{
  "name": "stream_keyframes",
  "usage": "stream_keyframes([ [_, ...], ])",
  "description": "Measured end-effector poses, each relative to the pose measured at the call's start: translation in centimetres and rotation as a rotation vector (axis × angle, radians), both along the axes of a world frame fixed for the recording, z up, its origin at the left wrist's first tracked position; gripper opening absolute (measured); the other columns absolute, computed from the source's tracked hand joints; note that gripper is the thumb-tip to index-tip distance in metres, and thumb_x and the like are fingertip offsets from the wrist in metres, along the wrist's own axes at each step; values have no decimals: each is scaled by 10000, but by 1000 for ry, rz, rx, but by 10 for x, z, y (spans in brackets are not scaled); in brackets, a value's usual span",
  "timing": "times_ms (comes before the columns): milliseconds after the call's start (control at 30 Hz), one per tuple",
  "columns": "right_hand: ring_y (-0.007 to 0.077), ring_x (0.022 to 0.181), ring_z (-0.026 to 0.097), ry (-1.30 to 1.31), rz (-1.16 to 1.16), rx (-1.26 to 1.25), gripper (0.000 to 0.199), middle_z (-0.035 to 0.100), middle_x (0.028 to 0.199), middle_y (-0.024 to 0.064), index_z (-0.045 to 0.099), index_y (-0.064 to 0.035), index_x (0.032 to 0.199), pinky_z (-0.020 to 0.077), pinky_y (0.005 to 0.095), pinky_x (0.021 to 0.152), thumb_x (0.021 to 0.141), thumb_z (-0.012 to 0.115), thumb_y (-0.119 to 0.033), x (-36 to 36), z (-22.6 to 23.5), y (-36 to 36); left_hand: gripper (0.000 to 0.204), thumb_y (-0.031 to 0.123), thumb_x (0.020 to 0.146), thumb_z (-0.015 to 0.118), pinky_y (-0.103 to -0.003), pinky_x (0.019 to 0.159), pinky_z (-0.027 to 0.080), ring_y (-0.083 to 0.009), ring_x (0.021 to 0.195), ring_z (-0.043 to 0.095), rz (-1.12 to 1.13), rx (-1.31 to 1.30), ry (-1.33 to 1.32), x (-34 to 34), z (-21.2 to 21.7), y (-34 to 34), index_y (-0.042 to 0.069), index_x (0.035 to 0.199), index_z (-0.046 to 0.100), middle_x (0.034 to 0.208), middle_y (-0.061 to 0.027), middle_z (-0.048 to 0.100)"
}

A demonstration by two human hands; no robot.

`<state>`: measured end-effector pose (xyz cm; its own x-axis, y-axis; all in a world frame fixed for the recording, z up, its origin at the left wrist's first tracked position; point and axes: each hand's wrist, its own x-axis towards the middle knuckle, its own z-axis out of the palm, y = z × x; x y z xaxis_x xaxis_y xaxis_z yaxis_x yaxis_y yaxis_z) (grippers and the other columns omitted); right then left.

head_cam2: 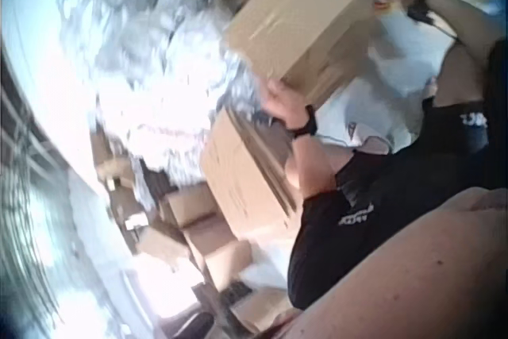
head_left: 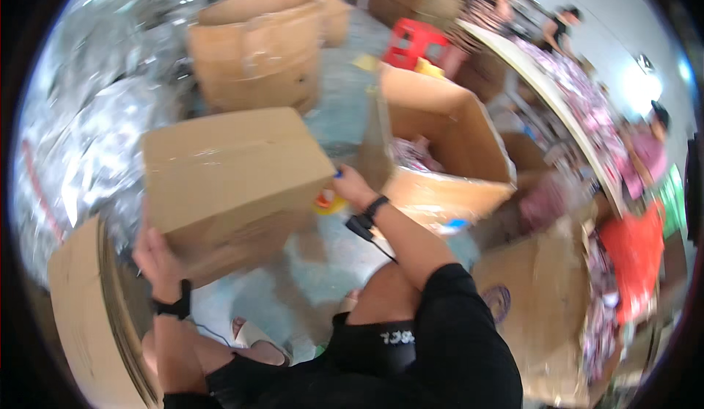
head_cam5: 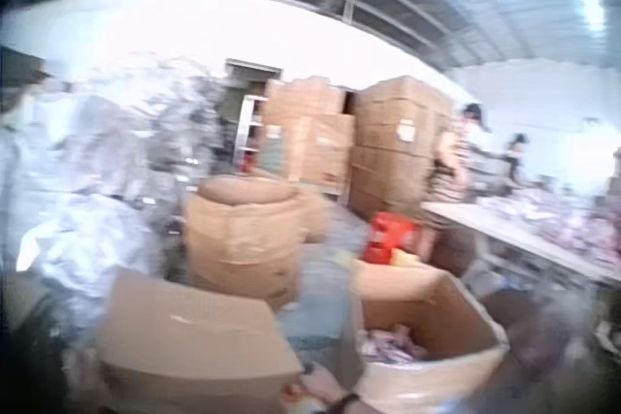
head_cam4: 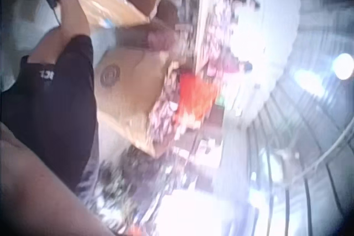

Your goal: The recorder takes flat cardboard sheets, folds them into boxes, and seals the bottom with a tape dispenser.

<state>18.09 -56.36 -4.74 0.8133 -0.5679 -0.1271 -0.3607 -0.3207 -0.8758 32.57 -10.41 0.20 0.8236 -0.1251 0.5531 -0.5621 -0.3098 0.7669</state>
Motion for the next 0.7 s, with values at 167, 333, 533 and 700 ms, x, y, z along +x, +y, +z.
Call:
stream_keyframes([
  [167, 226, 1018, 654, -374, 1, 367, 421, 696, 1152, 143, 630, 56, 1194, 516, 358, 871, 810, 699, -102, -14, -6, -5, 682, 457, 1065, 350, -390, 1134, 374, -327, 1377, 510, -247, 28, -535, -78, 166, -80, -88, 1459, 459, 1490, -240, 510],
  [333, 216, 1070, 643, -608, 184, 813, 438, 673, 1216, 85, 601, 24, 1284, 522, 349, 895, 847, 618, 30, -11, 10, 29, 476, 223, 1087, 377, -373, 1093, 419, -266, 1273, 575, -183, 432, -771, -119, 254, -94, -59, 1458, 472, 1457, -236, 540],
  [533, 294, 1107, 643, -735, 1430, 337, 645, 653, 1229, 130, 543, -14, 1330, 512, 407, 921, 731, 746, -141, -15, 191, 250, 429, 176, 1058, 432, -404, 1063, 466, -274, 1257, 568, 40, -114, -84, 0, 175, 55, 3, 1446, 496, 1375, -191, 580],
  [700, 389, 1053, 635, -711, 1396, 91, 617, 654, 1133, 178, 574, -56, 1253, 506, 432, 883, 749, 815, -319, -34, 164, 232, 482, 216, 1052, 443, -409, 1065, 468, -308, 1260, 568, 597, -6, -311, -150, 143, 146, -18, 1474, 438, 1403, -196, 560],
])
